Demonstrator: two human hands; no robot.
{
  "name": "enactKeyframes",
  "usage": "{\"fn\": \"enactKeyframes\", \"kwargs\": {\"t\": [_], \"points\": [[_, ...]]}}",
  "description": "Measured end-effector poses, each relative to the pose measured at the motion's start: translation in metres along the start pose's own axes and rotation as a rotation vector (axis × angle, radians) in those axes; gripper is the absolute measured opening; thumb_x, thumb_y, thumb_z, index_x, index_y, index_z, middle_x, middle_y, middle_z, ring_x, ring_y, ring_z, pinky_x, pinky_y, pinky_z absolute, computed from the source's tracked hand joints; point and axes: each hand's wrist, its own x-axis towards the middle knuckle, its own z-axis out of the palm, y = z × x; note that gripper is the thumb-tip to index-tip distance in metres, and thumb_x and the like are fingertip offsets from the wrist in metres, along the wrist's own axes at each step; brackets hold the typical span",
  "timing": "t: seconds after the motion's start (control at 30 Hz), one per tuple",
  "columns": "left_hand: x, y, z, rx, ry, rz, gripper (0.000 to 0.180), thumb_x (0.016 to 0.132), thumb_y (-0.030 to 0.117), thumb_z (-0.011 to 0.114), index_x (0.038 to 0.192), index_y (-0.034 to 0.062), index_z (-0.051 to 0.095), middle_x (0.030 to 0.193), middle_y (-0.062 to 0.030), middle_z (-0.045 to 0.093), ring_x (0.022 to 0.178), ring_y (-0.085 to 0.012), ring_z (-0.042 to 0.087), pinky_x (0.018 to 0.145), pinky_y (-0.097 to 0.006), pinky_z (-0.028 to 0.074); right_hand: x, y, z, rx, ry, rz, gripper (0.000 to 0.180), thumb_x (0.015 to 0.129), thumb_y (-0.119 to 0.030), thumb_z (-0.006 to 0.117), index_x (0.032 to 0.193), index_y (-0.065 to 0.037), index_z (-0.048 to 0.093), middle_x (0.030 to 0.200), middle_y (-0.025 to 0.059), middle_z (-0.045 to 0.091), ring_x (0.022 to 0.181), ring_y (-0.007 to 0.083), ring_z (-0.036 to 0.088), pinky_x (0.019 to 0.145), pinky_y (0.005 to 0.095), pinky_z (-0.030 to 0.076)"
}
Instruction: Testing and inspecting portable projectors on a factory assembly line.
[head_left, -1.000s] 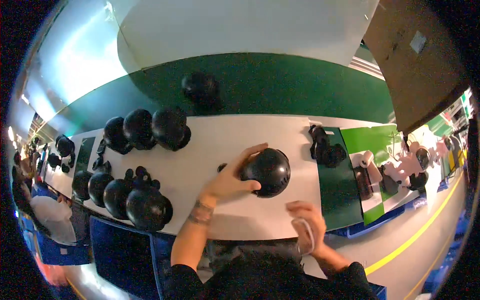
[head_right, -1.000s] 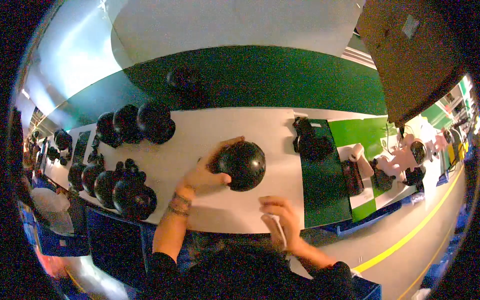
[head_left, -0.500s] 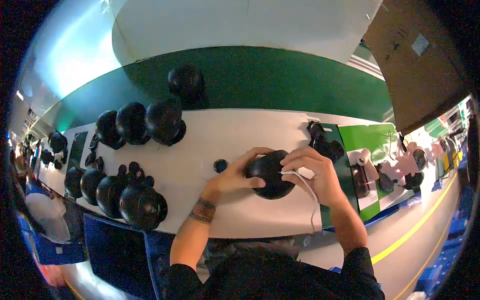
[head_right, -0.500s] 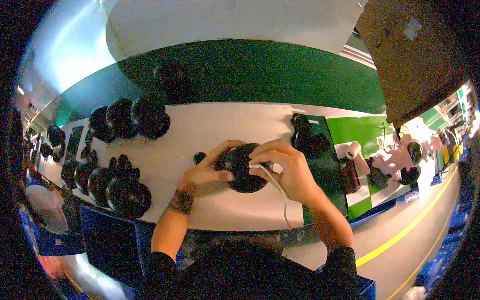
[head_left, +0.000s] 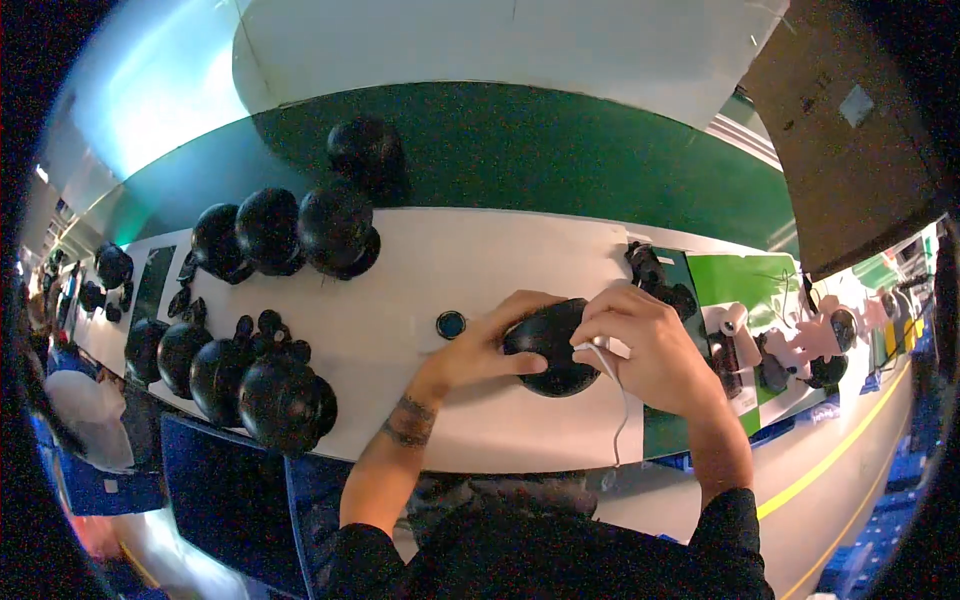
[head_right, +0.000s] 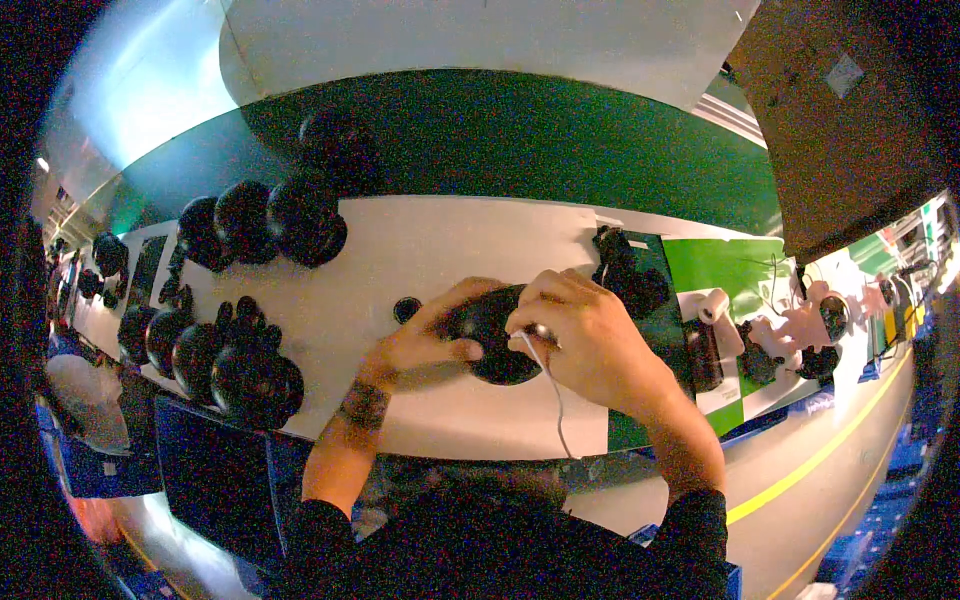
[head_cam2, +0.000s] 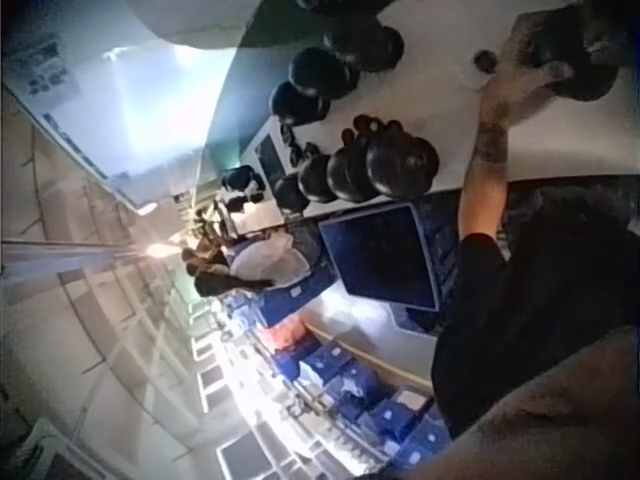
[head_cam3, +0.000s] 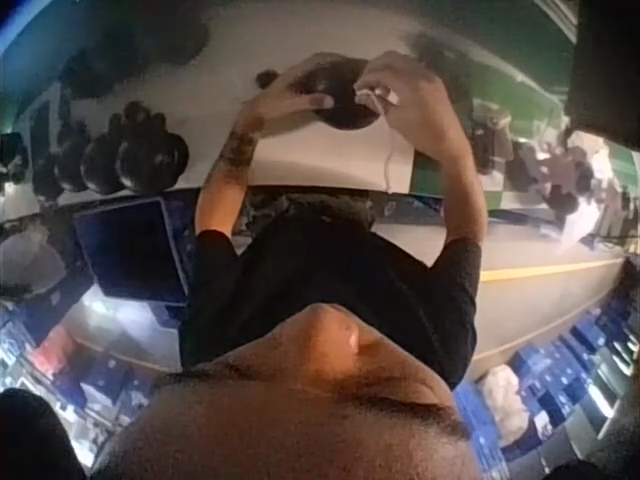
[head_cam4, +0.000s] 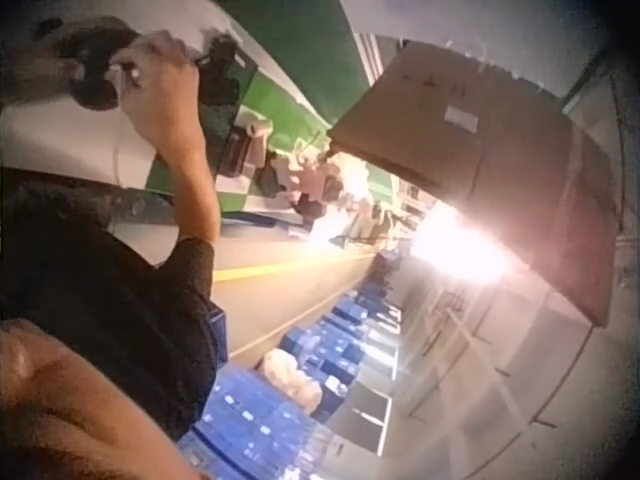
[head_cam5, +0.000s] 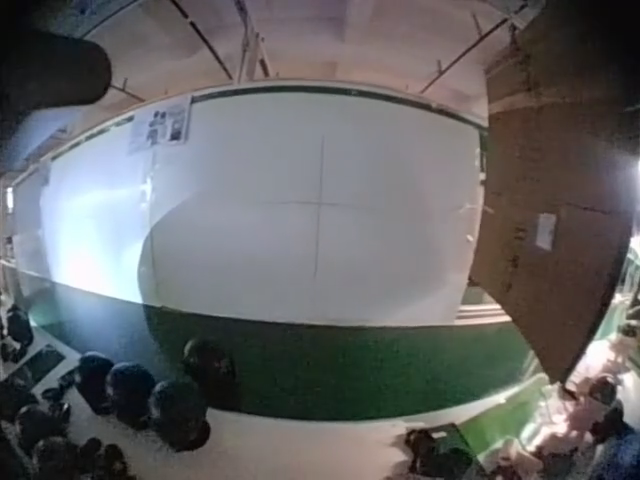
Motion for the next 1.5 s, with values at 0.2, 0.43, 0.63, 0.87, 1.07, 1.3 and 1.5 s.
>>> {"fn": "enactKeyframes", "kwargs": {"t": [0.2, 0.43, 0.63, 0.87, 1.07, 1.3, 1.5], "points": [[-0.001, 0.006, -0.006, -0.026, 0.01, -0.123, 0.07, 0.076, 0.015, 0.079, 0.134, 0.0028, 0.043, 0.128, -0.0064, 0.05, 0.121, -0.0179, 0.046, 0.103, -0.035, 0.039, 0.004, 0.001, 0.0, -0.022, -0.043, -0.001, 0.019, 0.066, -0.003, 0.077, 0.081, -0.007, 0.067, 0.089, 0.0076, 0.059, 0.084, 0.0252, 0.057, 0.072, 0.0355, 0.048], [-0.023, -0.008, 0.018, 0.256, 0.405, -0.215, 0.07, 0.081, 0.028, 0.076, 0.137, 0.003, 0.04, 0.122, -0.016, 0.055, 0.109, -0.0241, 0.058, 0.094, -0.036, 0.048, -0.03, 0.048, 0.017, 0.141, -0.07, 0.115, 0.099, 0.059, -0.033, 0.088, 0.139, -0.002, 0.036, 0.138, 0.0224, 0.042, 0.127, 0.0366, 0.043, 0.105, 0.0419, 0.037], [-0.055, -0.04, 0.039, 0.15, 0.468, -0.218, 0.071, 0.082, 0.028, 0.075, 0.134, -0.0027, 0.038, 0.123, -0.0152, 0.055, 0.106, -0.021, 0.059, 0.09, -0.032, 0.049, -0.055, 0.037, 0.048, 0.312, 0.098, 0.204, 0.102, 0.052, -0.022, 0.092, 0.136, 0.0, 0.038, 0.129, 0.0191, 0.043, 0.121, 0.0324, 0.046, 0.1, 0.0393, 0.042], [-0.041, -0.023, 0.043, -0.155, 0.319, -0.183, 0.081, 0.081, 0.026, 0.076, 0.14, -0.002, 0.028, 0.132, -0.0119, 0.048, 0.117, -0.0188, 0.051, 0.097, -0.031, 0.044, -0.085, 0.032, 0.08, 0.079, 0.405, 0.072, 0.096, 0.055, -0.02, 0.089, 0.131, -0.002, 0.033, 0.131, 0.0244, 0.039, 0.12, 0.0412, 0.044, 0.1, 0.0448, 0.041], [-0.032, -0.009, 0.04, -0.189, 0.265, -0.173, 0.096, 0.072, 0.022, 0.083, 0.145, 0.0019, 0.024, 0.14, -0.0113, 0.041, 0.126, -0.021, 0.043, 0.106, -0.035, 0.036, -0.09, 0.037, 0.095, -0.02, 0.515, -0.013, 0.1, 0.052, -0.017, 0.091, 0.13, -0.005, 0.028, 0.132, 0.0256, 0.039, 0.124, 0.0437, 0.042, 0.101, 0.0498, 0.04], [-0.031, -0.015, 0.036, -0.182, 0.255, -0.122, 0.093, 0.074, 0.015, 0.081, 0.147, 0.005, 0.022, 0.142, -0.0118, 0.038, 0.13, -0.0228, 0.04, 0.106, -0.036, 0.037, -0.087, 0.043, 0.093, 0.002, 0.526, -0.034, 0.094, 0.057, -0.022, 0.089, 0.128, -0.004, 0.03, 0.131, 0.0261, 0.04, 0.122, 0.0455, 0.044, 0.1, 0.0502, 0.042], [-0.031, -0.017, 0.04, -0.052, 0.328, -0.163, 0.079, 0.08, 0.02, 0.077, 0.14, -0.0016, 0.031, 0.134, -0.0137, 0.047, 0.124, -0.0215, 0.046, 0.105, -0.035, 0.038, -0.085, 0.037, 0.074, 0.027, 0.438, 0.042, 0.095, 0.052, -0.026, 0.09, 0.126, -0.002, 0.034, 0.126, 0.025, 0.042, 0.111, 0.042, 0.048, 0.093, 0.046, 0.045]]}}
